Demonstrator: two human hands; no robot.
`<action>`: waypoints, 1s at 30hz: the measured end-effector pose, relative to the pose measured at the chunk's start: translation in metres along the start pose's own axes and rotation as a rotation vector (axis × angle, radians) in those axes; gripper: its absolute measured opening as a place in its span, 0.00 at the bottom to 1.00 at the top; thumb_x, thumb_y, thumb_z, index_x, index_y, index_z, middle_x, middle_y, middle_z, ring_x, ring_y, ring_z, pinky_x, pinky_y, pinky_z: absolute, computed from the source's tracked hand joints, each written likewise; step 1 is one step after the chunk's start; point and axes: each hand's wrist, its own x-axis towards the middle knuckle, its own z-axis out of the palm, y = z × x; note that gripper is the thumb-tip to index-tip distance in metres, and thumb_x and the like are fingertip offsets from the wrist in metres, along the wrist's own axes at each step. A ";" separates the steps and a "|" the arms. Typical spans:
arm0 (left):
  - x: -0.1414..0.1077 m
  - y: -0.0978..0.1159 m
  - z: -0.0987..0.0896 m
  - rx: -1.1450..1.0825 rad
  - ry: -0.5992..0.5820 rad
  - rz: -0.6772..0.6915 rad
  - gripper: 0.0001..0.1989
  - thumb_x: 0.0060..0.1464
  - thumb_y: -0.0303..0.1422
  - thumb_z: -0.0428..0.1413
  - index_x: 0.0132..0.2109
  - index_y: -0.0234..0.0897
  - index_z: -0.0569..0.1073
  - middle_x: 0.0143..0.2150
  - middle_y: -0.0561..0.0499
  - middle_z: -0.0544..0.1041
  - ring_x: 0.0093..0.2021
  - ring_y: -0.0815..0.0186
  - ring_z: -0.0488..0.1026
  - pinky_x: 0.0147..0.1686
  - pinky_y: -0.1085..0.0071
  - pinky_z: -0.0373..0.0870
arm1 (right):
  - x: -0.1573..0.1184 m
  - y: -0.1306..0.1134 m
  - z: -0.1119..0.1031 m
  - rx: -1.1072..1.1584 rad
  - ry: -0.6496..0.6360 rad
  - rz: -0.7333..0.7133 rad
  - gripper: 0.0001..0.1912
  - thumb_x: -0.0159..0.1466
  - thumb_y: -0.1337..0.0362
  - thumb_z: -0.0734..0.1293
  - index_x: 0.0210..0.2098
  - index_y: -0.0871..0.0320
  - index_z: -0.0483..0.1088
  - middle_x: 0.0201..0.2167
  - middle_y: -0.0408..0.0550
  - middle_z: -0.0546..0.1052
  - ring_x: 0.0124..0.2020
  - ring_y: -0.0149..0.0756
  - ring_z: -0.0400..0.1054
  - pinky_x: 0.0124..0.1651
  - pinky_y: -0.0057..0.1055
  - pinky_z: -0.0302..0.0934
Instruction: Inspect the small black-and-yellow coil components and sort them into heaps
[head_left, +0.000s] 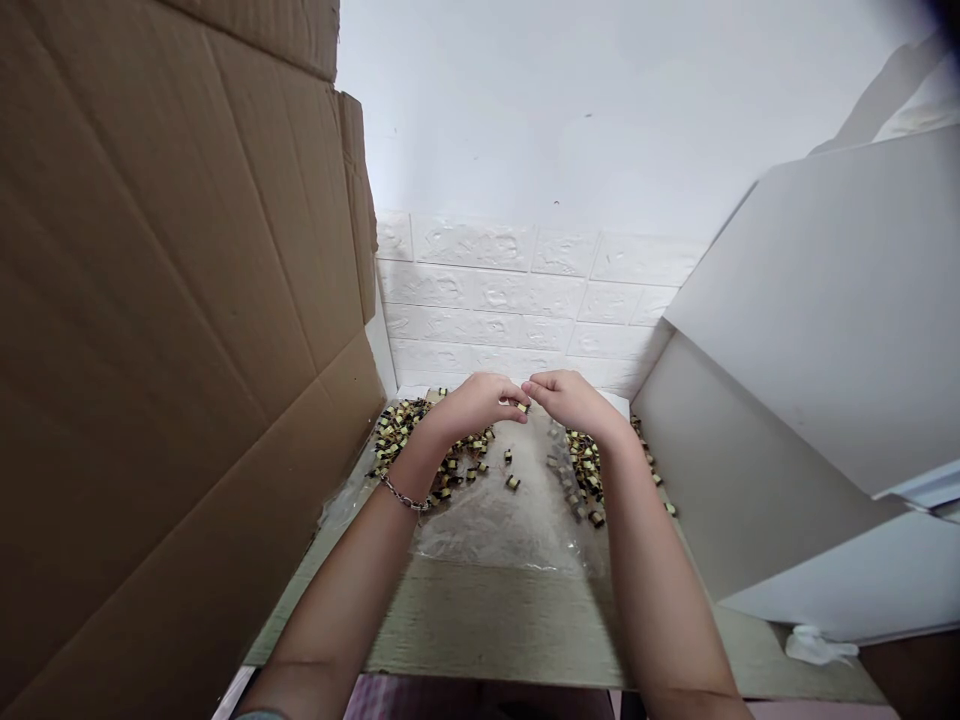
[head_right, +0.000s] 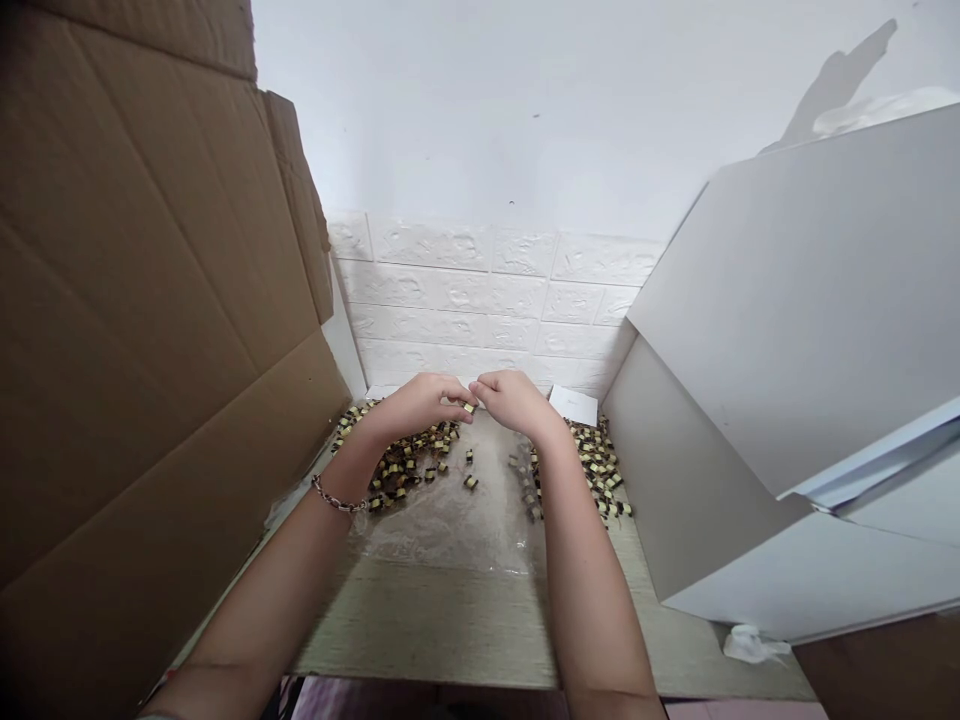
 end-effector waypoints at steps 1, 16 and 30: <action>0.000 -0.001 0.001 0.014 -0.018 -0.003 0.07 0.48 0.35 0.54 0.32 0.37 0.74 0.29 0.55 0.72 0.32 0.70 0.66 0.30 0.76 0.57 | 0.001 0.002 0.001 -0.011 -0.013 -0.005 0.17 0.58 0.60 0.54 0.16 0.60 0.57 0.14 0.38 0.56 0.20 0.25 0.50 0.24 0.24 0.44; 0.004 0.005 0.008 0.223 0.320 -0.127 0.10 0.50 0.36 0.50 0.26 0.37 0.71 0.27 0.54 0.73 0.32 0.67 0.67 0.37 0.69 0.56 | 0.006 -0.011 0.014 -0.164 0.313 -0.107 0.17 0.61 0.62 0.54 0.18 0.58 0.59 0.16 0.42 0.64 0.20 0.29 0.55 0.28 0.28 0.44; 0.000 0.018 0.003 0.300 0.623 -0.150 0.08 0.52 0.38 0.51 0.34 0.40 0.72 0.34 0.54 0.74 0.39 0.66 0.67 0.45 0.65 0.51 | 0.001 -0.019 0.009 -0.162 0.501 -0.210 0.18 0.62 0.62 0.53 0.17 0.58 0.50 0.14 0.40 0.59 0.19 0.28 0.50 0.30 0.29 0.44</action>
